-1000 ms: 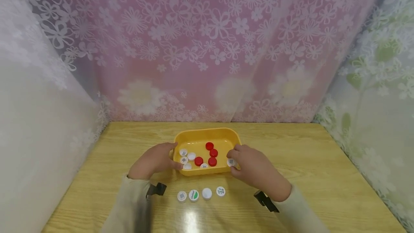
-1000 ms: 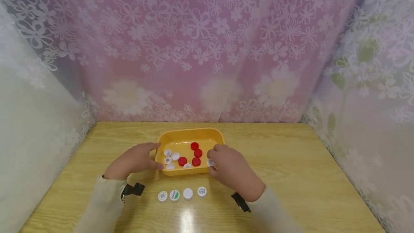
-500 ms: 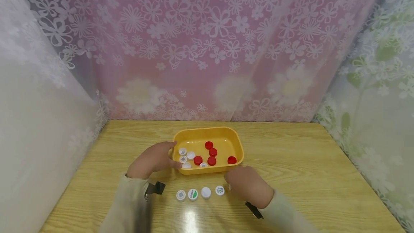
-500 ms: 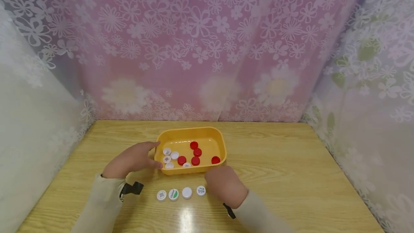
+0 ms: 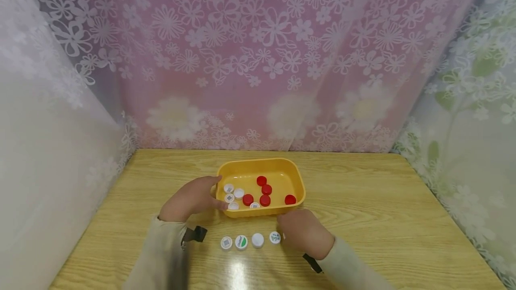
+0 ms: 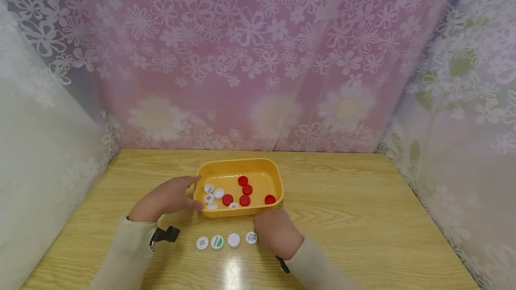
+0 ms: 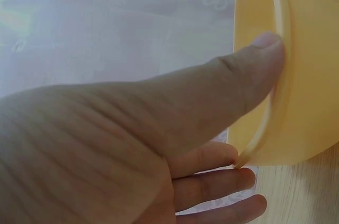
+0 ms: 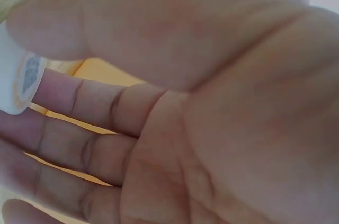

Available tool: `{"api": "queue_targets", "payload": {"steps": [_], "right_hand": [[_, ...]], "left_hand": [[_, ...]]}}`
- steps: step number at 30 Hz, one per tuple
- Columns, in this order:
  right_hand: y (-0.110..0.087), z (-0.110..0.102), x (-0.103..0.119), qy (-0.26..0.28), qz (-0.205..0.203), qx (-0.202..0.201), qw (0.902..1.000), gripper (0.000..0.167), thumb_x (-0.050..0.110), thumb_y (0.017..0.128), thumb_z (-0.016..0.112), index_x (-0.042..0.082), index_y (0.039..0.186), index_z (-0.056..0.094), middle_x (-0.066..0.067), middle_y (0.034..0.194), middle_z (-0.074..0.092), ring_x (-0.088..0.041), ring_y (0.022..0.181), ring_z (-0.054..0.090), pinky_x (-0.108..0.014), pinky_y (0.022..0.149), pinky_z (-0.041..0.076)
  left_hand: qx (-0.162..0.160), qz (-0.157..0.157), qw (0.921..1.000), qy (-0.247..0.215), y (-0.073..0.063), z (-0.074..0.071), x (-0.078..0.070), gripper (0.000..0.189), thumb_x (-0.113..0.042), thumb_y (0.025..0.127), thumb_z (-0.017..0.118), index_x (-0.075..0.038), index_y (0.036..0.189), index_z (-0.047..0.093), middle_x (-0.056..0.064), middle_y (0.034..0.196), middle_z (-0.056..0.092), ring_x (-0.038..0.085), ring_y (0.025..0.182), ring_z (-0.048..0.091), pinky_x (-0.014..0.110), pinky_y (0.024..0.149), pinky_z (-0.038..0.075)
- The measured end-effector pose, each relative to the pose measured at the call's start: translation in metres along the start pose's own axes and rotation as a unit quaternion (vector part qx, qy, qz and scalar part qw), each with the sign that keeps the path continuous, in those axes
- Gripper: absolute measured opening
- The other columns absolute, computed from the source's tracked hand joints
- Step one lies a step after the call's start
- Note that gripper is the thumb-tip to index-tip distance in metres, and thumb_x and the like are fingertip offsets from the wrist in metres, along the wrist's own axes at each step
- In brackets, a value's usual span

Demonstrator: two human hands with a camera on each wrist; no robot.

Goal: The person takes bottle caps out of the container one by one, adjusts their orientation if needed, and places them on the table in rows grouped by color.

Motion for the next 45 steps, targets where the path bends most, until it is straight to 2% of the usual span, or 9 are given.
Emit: {"api": "queue_targets", "payload": {"steps": [14, 28, 32, 37, 41, 45], "right_hand": [[0.001, 0.002, -0.001, -0.034, 0.000, 0.004, 0.9994, 0.017, 0.013, 0.088, 0.078, 0.012, 0.077, 0.064, 0.001, 0.060, 0.045, -0.015, 0.054, 0.042, -0.027, 0.050, 0.039], [0.002, 0.002, -0.002, -0.057, -0.002, 0.009, 0.9983, 0.013, 0.016, 0.091, 0.078, 0.011, 0.083, 0.068, 0.000, 0.063, 0.048, -0.016, 0.056, 0.044, -0.028, 0.051, 0.044], [0.002, 0.002, -0.002, -0.051, 0.003, 0.015, 0.9986, 0.009, 0.016, 0.091, 0.077, 0.011, 0.087, 0.071, 0.000, 0.065, 0.049, -0.016, 0.058, 0.045, -0.029, 0.053, 0.046], [0.003, 0.003, -0.002, -0.036, 0.009, 0.016, 0.9992, 0.012, 0.016, 0.089, 0.078, 0.011, 0.084, 0.068, 0.000, 0.066, 0.050, -0.017, 0.059, 0.046, -0.030, 0.055, 0.047], [0.000, -0.004, -0.003, 0.002, 0.017, 0.020, 0.9997, 0.017, 0.017, 0.088, 0.080, 0.011, 0.086, 0.064, 0.000, 0.069, 0.051, -0.017, 0.061, 0.046, -0.030, 0.057, 0.047], [-0.005, -0.017, -0.007, 0.048, 0.025, 0.005, 0.9985, 0.022, 0.019, 0.086, 0.083, 0.012, 0.091, 0.063, 0.002, 0.071, 0.052, -0.016, 0.062, 0.047, -0.031, 0.058, 0.047]], "left_hand": [[0.006, -0.009, 0.9999, 0.004, 0.001, 0.001, 0.000, 0.089, -0.039, 0.084, 0.087, -0.009, 0.157, 0.046, 0.016, 0.158, 0.047, 0.039, 0.146, 0.041, 0.060, 0.117, 0.037], [0.006, -0.002, 1.0000, 0.003, -0.001, -0.001, -0.003, 0.089, -0.038, 0.084, 0.087, -0.007, 0.156, 0.045, 0.016, 0.157, 0.048, 0.040, 0.147, 0.041, 0.059, 0.117, 0.036], [0.006, -0.003, 1.0000, 0.002, -0.001, 0.000, -0.002, 0.089, -0.038, 0.084, 0.087, -0.007, 0.156, 0.046, 0.016, 0.157, 0.048, 0.040, 0.146, 0.042, 0.059, 0.117, 0.037], [0.005, -0.007, 1.0000, -0.001, -0.001, 0.001, -0.002, 0.090, -0.039, 0.083, 0.088, -0.008, 0.157, 0.045, 0.016, 0.157, 0.048, 0.040, 0.146, 0.042, 0.060, 0.117, 0.036], [0.007, -0.011, 0.9998, -0.012, -0.001, 0.001, -0.001, 0.096, -0.039, 0.083, 0.088, -0.009, 0.160, 0.040, 0.015, 0.160, 0.045, 0.039, 0.147, 0.040, 0.060, 0.117, 0.036], [0.007, -0.007, 0.9998, -0.019, -0.002, 0.000, -0.001, 0.099, -0.038, 0.083, 0.088, -0.007, 0.161, 0.036, 0.016, 0.161, 0.043, 0.040, 0.148, 0.039, 0.060, 0.118, 0.035]]}}
Point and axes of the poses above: each hand's wrist, its own y-axis towards the middle knuckle, its own z-axis out of the palm, x = y × z, the point moved 2 cm from there along y, towards the middle knuckle
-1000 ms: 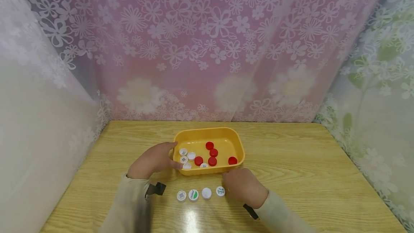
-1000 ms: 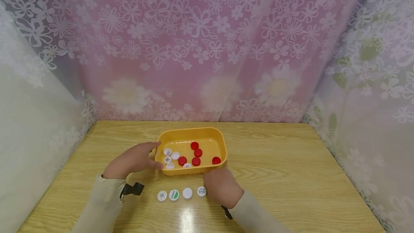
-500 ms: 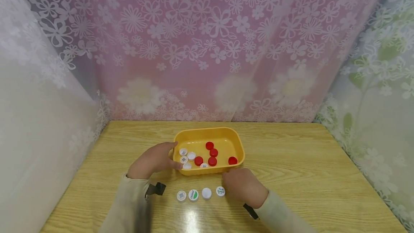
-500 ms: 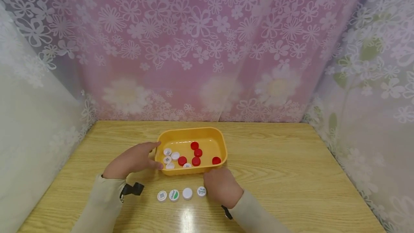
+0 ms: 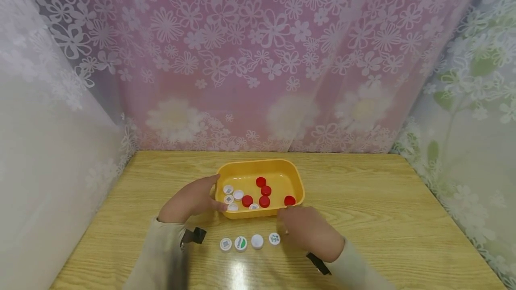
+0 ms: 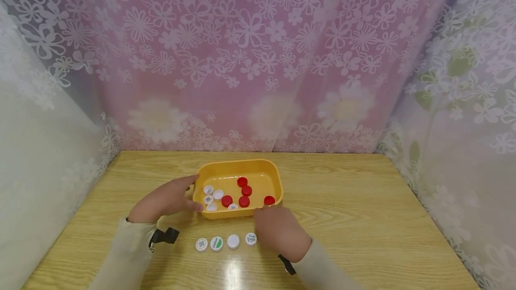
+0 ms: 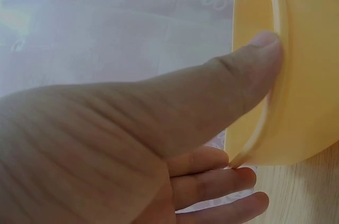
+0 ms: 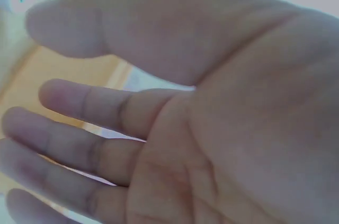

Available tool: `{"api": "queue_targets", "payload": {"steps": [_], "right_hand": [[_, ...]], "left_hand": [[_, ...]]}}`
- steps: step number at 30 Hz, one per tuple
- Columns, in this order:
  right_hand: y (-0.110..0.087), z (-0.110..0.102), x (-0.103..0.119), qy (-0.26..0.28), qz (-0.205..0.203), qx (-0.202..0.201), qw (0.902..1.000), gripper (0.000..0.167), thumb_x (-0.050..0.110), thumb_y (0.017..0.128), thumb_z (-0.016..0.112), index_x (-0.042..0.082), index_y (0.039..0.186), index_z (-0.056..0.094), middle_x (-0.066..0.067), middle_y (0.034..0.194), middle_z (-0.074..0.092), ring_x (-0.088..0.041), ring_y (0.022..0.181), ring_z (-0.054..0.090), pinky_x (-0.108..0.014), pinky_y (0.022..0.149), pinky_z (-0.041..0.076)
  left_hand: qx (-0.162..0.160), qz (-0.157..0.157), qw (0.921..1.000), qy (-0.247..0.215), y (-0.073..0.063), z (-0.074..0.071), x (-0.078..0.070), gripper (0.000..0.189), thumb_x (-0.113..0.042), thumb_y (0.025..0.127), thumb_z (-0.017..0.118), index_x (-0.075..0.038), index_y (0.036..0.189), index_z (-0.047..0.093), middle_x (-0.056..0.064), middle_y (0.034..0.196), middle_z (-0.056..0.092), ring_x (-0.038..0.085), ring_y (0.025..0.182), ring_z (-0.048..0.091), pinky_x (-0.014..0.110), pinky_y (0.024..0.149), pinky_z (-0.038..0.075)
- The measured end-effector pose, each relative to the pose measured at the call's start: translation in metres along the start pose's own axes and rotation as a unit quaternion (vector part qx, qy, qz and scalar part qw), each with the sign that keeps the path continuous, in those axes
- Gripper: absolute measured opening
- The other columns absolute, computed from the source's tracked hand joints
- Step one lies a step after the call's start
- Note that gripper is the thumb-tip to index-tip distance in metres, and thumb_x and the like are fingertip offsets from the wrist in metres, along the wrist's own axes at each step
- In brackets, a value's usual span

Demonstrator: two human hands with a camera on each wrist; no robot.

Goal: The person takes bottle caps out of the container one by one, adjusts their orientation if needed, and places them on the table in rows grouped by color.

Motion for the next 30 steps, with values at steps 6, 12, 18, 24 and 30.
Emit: {"api": "queue_targets", "payload": {"steps": [6, 12, 18, 24, 30], "right_hand": [[-0.005, -0.018, -0.010, 0.001, -0.014, -0.070, 0.9974, 0.030, 0.024, 0.083, 0.087, 0.010, 0.098, 0.065, 0.002, 0.080, 0.061, -0.014, 0.066, 0.052, -0.032, 0.058, 0.052], [-0.005, -0.023, -0.014, 0.022, -0.031, -0.131, 0.9907, 0.028, 0.023, 0.086, 0.085, 0.010, 0.105, 0.068, 0.001, 0.086, 0.063, -0.011, 0.064, 0.054, -0.027, 0.054, 0.051], [-0.004, -0.027, -0.014, 0.032, -0.079, -0.224, 0.9708, 0.027, 0.020, 0.087, 0.082, 0.010, 0.109, 0.068, 0.004, 0.084, 0.060, -0.006, 0.060, 0.046, -0.019, 0.049, 0.040], [0.002, -0.028, -0.014, 0.060, -0.076, -0.243, 0.9651, 0.030, 0.020, 0.089, 0.081, 0.010, 0.115, 0.069, 0.003, 0.095, 0.066, -0.007, 0.065, 0.049, -0.019, 0.055, 0.046], [0.005, -0.031, -0.016, 0.069, -0.064, -0.279, 0.9556, 0.033, 0.019, 0.087, 0.083, 0.011, 0.117, 0.071, -0.001, 0.108, 0.072, -0.021, 0.094, 0.066, -0.038, 0.087, 0.059]], "left_hand": [[0.003, 0.001, 1.0000, 0.009, 0.001, 0.000, 0.000, 0.099, -0.039, 0.083, 0.088, -0.006, 0.160, 0.037, 0.017, 0.160, 0.044, 0.040, 0.147, 0.039, 0.060, 0.117, 0.036], [0.011, -0.006, 0.9998, 0.016, 0.002, 0.001, 0.000, 0.097, -0.040, 0.084, 0.087, -0.007, 0.161, 0.036, 0.017, 0.161, 0.043, 0.039, 0.148, 0.039, 0.059, 0.118, 0.036], [0.008, 0.005, 0.9999, 0.012, 0.001, 0.000, 0.000, 0.096, -0.037, 0.084, 0.087, -0.005, 0.160, 0.037, 0.018, 0.160, 0.043, 0.040, 0.148, 0.038, 0.059, 0.118, 0.035], [0.008, 0.003, 0.9999, 0.007, 0.002, 0.001, 0.001, 0.097, -0.037, 0.084, 0.087, -0.005, 0.160, 0.037, 0.018, 0.160, 0.044, 0.040, 0.148, 0.039, 0.059, 0.117, 0.036], [0.011, 0.007, 0.9999, 0.009, 0.003, 0.001, 0.003, 0.097, -0.038, 0.084, 0.087, -0.006, 0.161, 0.036, 0.017, 0.160, 0.044, 0.039, 0.148, 0.039, 0.059, 0.117, 0.037]]}}
Point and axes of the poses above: each hand's wrist, its own y-axis towards the middle knuckle, its own z-axis out of the palm, x = y × z, the point moved 2 cm from there along y, towards the middle knuckle
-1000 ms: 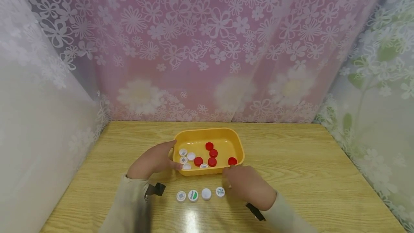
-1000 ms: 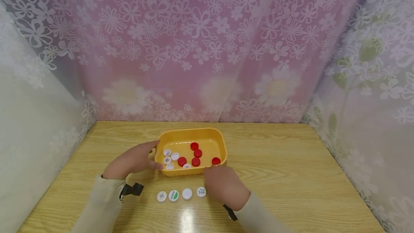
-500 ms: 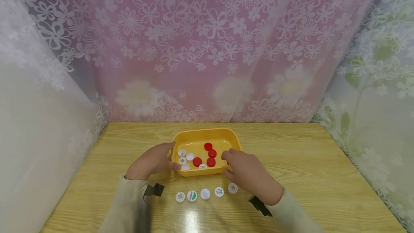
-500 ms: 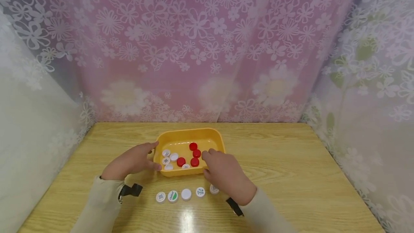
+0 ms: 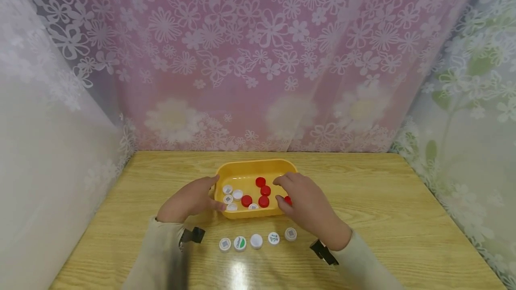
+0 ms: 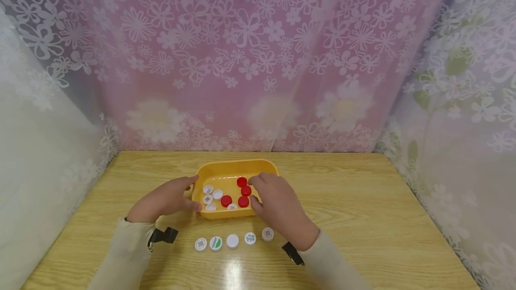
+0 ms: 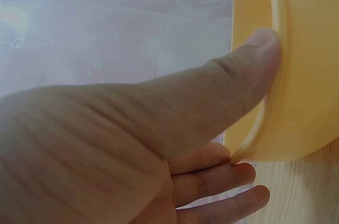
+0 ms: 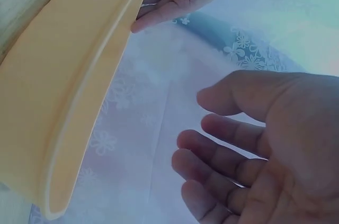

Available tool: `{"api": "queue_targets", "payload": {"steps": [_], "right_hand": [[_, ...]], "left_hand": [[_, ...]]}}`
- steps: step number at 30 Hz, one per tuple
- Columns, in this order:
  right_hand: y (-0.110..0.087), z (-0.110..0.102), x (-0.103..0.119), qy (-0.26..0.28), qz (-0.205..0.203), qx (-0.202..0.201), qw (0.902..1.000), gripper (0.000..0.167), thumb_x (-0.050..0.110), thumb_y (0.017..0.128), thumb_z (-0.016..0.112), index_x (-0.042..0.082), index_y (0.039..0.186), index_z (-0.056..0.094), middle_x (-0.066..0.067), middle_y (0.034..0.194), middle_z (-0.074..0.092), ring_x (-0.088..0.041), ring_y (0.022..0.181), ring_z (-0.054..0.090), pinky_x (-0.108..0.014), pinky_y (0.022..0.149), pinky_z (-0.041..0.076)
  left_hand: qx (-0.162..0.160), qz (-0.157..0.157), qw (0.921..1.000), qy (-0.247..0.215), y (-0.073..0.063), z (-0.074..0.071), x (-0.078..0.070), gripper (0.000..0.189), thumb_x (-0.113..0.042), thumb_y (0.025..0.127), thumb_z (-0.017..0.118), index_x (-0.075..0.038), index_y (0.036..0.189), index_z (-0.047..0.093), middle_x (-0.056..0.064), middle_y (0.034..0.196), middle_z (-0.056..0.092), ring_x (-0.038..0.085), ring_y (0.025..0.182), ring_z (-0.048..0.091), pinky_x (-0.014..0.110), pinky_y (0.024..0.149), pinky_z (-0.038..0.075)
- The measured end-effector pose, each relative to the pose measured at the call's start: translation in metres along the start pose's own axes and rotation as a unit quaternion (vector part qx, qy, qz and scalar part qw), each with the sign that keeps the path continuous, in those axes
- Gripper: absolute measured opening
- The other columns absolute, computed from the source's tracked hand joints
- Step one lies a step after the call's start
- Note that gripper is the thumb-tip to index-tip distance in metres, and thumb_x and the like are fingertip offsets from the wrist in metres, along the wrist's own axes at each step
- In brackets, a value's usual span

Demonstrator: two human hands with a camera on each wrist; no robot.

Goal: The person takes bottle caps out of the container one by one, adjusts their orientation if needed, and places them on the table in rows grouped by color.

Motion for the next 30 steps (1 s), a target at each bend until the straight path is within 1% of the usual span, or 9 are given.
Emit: {"api": "queue_targets", "payload": {"steps": [3, 6, 21, 30], "right_hand": [[0.0004, -0.0007, -0.0018, 0.003, -0.010, -0.021, 0.9997, 0.033, 0.018, 0.086, 0.084, 0.010, 0.116, 0.071, -0.002, 0.107, 0.071, -0.022, 0.093, 0.066, -0.039, 0.087, 0.059], [0.0006, -0.0006, -0.0031, 0.003, -0.017, -0.030, 0.9994, 0.033, 0.018, 0.086, 0.084, 0.010, 0.115, 0.071, -0.001, 0.106, 0.071, -0.021, 0.092, 0.066, -0.038, 0.085, 0.060], [0.0007, 0.0027, -0.0087, 0.007, -0.007, -0.028, 0.9996, 0.035, 0.021, 0.087, 0.083, 0.008, 0.117, 0.071, -0.003, 0.108, 0.071, -0.023, 0.091, 0.066, -0.037, 0.082, 0.060], [0.0014, 0.0014, -0.0097, 0.006, -0.005, -0.026, 0.9996, 0.034, 0.020, 0.088, 0.083, 0.009, 0.118, 0.071, -0.003, 0.109, 0.071, -0.021, 0.092, 0.068, -0.037, 0.083, 0.061]], "left_hand": [[-0.001, 0.000, 1.0000, -0.002, 0.0009, -0.0004, 0.0001, 0.097, -0.039, 0.084, 0.087, -0.007, 0.161, 0.036, 0.017, 0.160, 0.044, 0.039, 0.148, 0.039, 0.059, 0.117, 0.037], [-0.002, 0.001, 1.0000, -0.003, 0.0010, -0.0006, 0.0000, 0.097, -0.038, 0.084, 0.087, -0.007, 0.161, 0.037, 0.017, 0.160, 0.044, 0.039, 0.147, 0.040, 0.059, 0.117, 0.037], [0.000, 0.001, 0.9999, -0.011, -0.0015, -0.0007, -0.0006, 0.098, -0.037, 0.083, 0.088, -0.006, 0.161, 0.036, 0.017, 0.160, 0.043, 0.040, 0.148, 0.039, 0.059, 0.117, 0.037], [-0.004, 0.014, 0.9998, -0.015, 0.0003, 0.0003, 0.0023, 0.097, -0.036, 0.084, 0.088, -0.005, 0.161, 0.036, 0.018, 0.159, 0.045, 0.040, 0.146, 0.042, 0.058, 0.116, 0.038]]}}
Point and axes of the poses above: each hand's wrist, its own y-axis towards the middle knuckle, its own z-axis out of the palm, x = y × z, the point moved 2 cm from there along y, towards the middle knuckle
